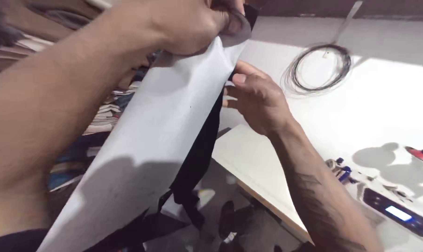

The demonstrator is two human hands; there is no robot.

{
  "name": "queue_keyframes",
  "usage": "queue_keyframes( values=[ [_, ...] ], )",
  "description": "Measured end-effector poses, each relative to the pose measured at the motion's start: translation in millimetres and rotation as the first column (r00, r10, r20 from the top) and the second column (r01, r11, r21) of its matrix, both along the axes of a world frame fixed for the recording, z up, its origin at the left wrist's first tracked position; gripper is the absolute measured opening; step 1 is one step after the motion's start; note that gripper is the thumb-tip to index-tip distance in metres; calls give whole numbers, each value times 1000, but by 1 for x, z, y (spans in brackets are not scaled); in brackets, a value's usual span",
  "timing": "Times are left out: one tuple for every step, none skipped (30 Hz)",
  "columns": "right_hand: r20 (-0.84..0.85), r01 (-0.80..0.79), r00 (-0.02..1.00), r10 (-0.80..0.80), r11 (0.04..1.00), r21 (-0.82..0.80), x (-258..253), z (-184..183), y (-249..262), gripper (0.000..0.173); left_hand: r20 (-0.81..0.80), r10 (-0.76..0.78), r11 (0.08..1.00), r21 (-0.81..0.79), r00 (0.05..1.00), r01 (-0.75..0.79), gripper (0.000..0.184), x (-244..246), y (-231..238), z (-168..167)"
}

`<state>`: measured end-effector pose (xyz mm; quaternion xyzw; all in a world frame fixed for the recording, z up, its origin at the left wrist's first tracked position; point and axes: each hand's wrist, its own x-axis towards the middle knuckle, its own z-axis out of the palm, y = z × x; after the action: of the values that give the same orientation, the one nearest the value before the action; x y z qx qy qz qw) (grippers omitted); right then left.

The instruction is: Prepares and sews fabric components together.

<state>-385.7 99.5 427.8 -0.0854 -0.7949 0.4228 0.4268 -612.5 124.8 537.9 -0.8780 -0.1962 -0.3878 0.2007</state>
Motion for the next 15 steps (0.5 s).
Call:
queue_keyframes(
  values=[
    [-5,-50,999,50,997,-51,-1,-4,-1,38,61,73,997,-29,995,-72,15,11,-24,-17],
    [-14,-80,997,79,994,-70,-2,-9,-2,30,84,134,990,-54,987,-130,16,19,-37,-29],
    [1,-101,995,101,993,-63,-2,-16,-3,19,90,165,985,-61,982,-160,18,23,-40,-35],
    [66,-107,992,109,994,-28,-2,-26,-4,10,91,177,983,-62,980,-172,19,23,-37,-40],
    [172,-100,981,95,995,24,-1,-37,-5,6,93,192,980,-65,977,-186,20,22,-33,-44],
    [275,-97,959,71,992,80,-1,-51,-5,15,102,202,978,-64,974,-197,19,18,-27,-46],
    [344,-95,938,49,989,118,1,-66,-5,28,104,197,980,-62,975,-191,19,10,-16,-46],
    [377,-91,926,32,986,139,3,-81,-4,36,92,180,983,-54,979,-176,18,-7,4,-45],
    [376,-73,927,9,985,156,8,-94,-2,35,61,177,984,-40,982,-175,20,-29,33,-43],
    [351,-32,936,-34,983,179,15,-103,1,28,40,169,985,-26,985,-168,20,-47,57,-44],
    [294,32,952,-86,982,185,21,-108,2,17,22,143,989,-36,989,-142,18,-57,69,-46],
    [204,91,971,-123,983,159,24,-108,3,13,-4,114,992,-50,993,-114,17,-59,70,-48],
    [113,112,986,-126,986,122,25,-103,5,31,-14,86,994,-59,996,-87,16,-50,60,-50],
    [43,89,995,-93,993,83,25,-94,6,50,2,49,996,-72,999,-49,16,-31,40,-54],
    [-24,58,998,-57,997,49,24,-82,5,59,24,-2,996,-87,1000,4,16,-6,13,-61]
  ],
)
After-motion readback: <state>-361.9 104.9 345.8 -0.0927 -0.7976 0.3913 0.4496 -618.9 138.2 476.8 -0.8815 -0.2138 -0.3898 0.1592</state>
